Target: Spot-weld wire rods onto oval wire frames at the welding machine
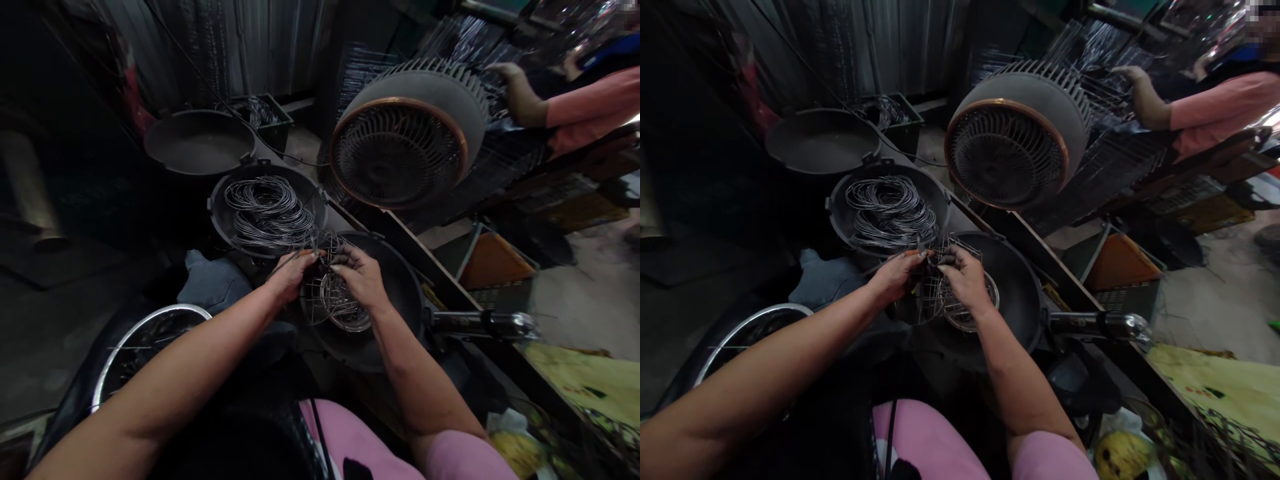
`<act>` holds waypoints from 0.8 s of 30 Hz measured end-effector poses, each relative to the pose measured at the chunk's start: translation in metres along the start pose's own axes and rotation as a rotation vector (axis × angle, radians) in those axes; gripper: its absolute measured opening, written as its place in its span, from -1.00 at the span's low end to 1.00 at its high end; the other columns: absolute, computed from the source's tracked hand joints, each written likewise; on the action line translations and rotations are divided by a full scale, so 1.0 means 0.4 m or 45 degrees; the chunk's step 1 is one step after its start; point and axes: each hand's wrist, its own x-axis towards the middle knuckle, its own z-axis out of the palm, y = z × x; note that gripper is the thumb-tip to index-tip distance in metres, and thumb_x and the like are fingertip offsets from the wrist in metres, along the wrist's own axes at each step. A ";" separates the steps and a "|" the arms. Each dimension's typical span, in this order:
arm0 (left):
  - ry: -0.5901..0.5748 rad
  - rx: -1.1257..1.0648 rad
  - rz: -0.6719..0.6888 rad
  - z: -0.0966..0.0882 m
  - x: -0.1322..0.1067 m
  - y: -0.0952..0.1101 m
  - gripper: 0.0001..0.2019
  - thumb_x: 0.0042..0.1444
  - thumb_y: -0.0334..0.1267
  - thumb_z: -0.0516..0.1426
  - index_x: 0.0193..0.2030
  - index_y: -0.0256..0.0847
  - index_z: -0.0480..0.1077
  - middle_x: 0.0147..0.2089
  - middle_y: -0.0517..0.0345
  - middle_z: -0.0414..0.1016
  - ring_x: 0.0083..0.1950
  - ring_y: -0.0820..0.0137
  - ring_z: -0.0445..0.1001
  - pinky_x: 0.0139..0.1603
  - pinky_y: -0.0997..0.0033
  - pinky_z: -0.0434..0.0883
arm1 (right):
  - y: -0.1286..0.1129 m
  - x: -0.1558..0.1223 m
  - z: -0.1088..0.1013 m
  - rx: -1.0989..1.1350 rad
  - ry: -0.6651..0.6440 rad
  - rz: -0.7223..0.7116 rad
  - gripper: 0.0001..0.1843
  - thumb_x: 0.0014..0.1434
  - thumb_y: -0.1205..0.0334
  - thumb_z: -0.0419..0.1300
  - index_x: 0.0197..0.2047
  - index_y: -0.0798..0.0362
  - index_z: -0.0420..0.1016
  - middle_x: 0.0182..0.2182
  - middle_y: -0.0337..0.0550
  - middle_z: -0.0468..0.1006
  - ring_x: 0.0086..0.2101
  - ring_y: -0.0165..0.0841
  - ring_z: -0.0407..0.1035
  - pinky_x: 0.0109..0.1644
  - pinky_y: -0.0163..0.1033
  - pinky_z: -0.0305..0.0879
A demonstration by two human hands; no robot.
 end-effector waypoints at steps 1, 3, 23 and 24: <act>-0.028 0.005 -0.016 0.000 -0.003 0.003 -0.76 -0.20 -0.32 0.20 -0.30 -0.29 0.51 -0.45 0.12 0.50 -0.41 0.41 0.41 -0.33 0.43 0.32 | 0.005 -0.001 0.001 -0.053 0.013 -0.042 -0.66 -0.18 0.35 0.20 -0.23 0.09 0.41 -0.45 -0.25 0.47 -0.55 -0.52 0.24 -0.54 -0.40 0.11; -0.117 0.022 -0.051 0.002 -0.008 0.008 -0.64 -0.30 -0.43 0.23 -0.23 -0.30 0.50 -0.48 0.16 0.47 -0.43 0.43 0.41 -0.34 0.44 0.31 | 0.016 -0.001 0.003 -0.085 0.051 -0.079 -0.68 -0.15 0.33 0.19 -0.23 0.09 0.40 -0.46 -0.25 0.45 -0.52 -0.50 0.26 -0.53 -0.40 0.13; -0.011 0.235 0.024 0.007 -0.014 -0.017 -0.76 -0.32 -0.36 0.30 -0.39 -0.32 0.53 -0.43 0.09 0.53 -0.37 0.39 0.44 -0.21 0.35 0.35 | 0.028 -0.004 -0.019 0.323 0.133 0.006 -0.67 -0.29 0.42 0.27 -0.35 0.08 0.39 -0.51 -0.31 0.43 -0.57 -0.53 0.26 -0.53 -0.40 0.17; 0.001 0.229 0.009 0.008 -0.015 -0.018 -0.77 -0.31 -0.35 0.30 -0.40 -0.32 0.52 -0.46 0.10 0.52 -0.41 0.41 0.43 -0.25 0.36 0.35 | 0.029 -0.006 -0.020 0.281 0.099 -0.012 -0.66 -0.30 0.42 0.29 -0.35 0.08 0.40 -0.49 -0.30 0.44 -0.53 -0.51 0.28 -0.49 -0.38 0.20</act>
